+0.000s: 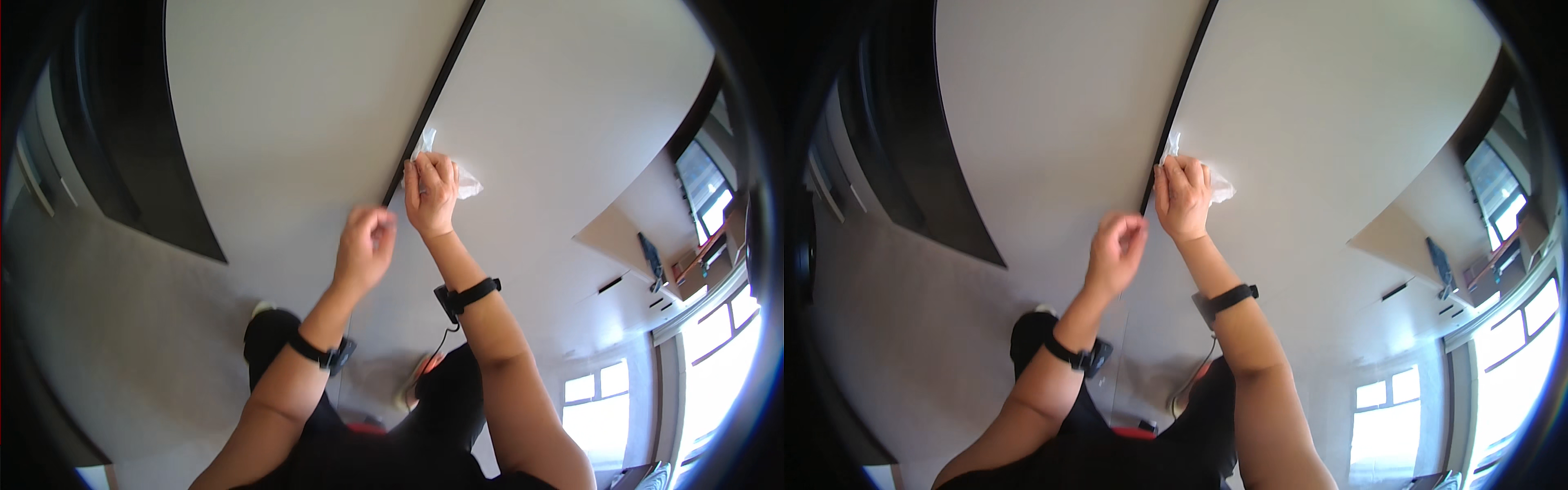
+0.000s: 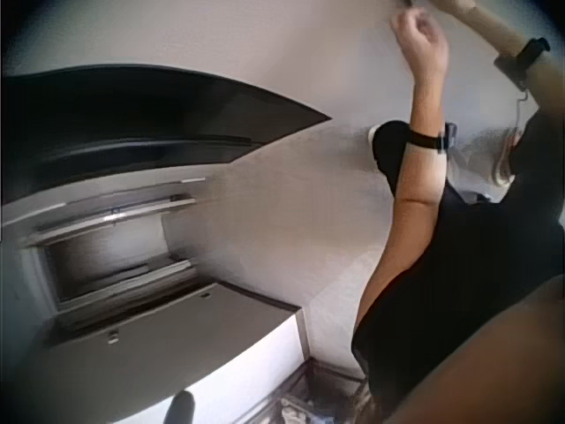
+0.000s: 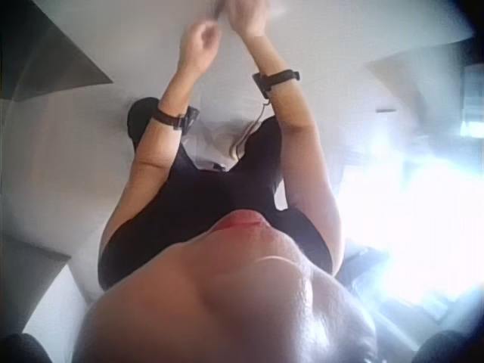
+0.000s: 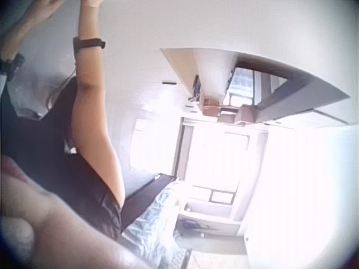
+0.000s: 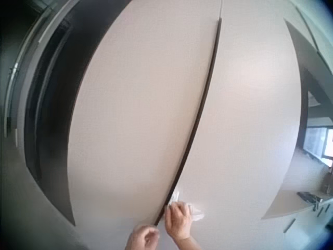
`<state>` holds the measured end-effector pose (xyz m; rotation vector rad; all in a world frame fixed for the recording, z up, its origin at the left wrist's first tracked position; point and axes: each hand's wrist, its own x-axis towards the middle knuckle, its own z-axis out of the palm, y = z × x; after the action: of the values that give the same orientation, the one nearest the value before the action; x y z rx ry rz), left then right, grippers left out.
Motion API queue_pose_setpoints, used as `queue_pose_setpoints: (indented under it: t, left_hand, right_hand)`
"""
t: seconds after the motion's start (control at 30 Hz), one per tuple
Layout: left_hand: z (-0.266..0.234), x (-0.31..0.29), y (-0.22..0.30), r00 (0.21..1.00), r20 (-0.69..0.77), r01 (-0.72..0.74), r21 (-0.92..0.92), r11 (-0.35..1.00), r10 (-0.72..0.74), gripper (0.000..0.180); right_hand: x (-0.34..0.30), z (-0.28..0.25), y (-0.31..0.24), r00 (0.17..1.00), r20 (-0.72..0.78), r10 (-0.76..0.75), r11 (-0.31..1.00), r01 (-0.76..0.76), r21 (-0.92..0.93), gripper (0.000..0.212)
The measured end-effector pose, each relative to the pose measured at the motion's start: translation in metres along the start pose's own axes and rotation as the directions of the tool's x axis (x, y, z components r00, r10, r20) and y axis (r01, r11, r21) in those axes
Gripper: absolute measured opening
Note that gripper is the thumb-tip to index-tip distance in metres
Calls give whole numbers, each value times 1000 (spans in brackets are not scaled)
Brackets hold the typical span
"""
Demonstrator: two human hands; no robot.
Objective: The person wipes the black reflective surface of a cabinet door and an adjacent white cabinet door using a white cloth.
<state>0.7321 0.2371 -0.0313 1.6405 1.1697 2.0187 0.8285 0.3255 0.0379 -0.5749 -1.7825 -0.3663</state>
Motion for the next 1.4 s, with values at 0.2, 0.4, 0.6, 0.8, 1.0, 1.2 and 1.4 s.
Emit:
queue_pose_setpoints:
  t: [0.2, 0.4, 0.6, 0.8, 1.0, 1.2, 1.4]
  left_hand:
    - [-32, 23, 13, 947, -110, 287, -123, 950, -300, 12]
    - [-27, 28, 14, 942, -105, 307, -104, 946, -317, 13]
    - [-30, 28, 9, 941, -107, 327, 45, 944, -321, 16]
    - [-13, 22, 3, 963, -18, 269, 110, 957, -269, 21]
    - [-13, 12, 12, 949, 21, 307, 143, 941, -313, 22]
    - [-3, 11, 13, 964, 65, 248, 140, 959, -259, 21]
    - [-12, 6, 9, 966, 82, 227, 194, 954, -247, 22]
  right_hand:
    - [-112, 23, -15, 959, 100, 264, 953, -275, 125, 15]
    - [-248, 37, -6, 324, 770, 549, 827, -344, -445, 15]
    - [-286, 3, -18, 183, 836, 516, 767, -533, -357, 15]
    - [-70, -63, -19, 913, 214, 348, 932, -362, 27, 20]
    - [108, -121, 37, 957, -264, -123, 893, -10, -450, 10]
    - [-8, -62, 80, 855, 307, -418, 793, 508, -335, 19]
    - [-65, -78, 77, 616, 668, -417, 797, 601, -57, 9]
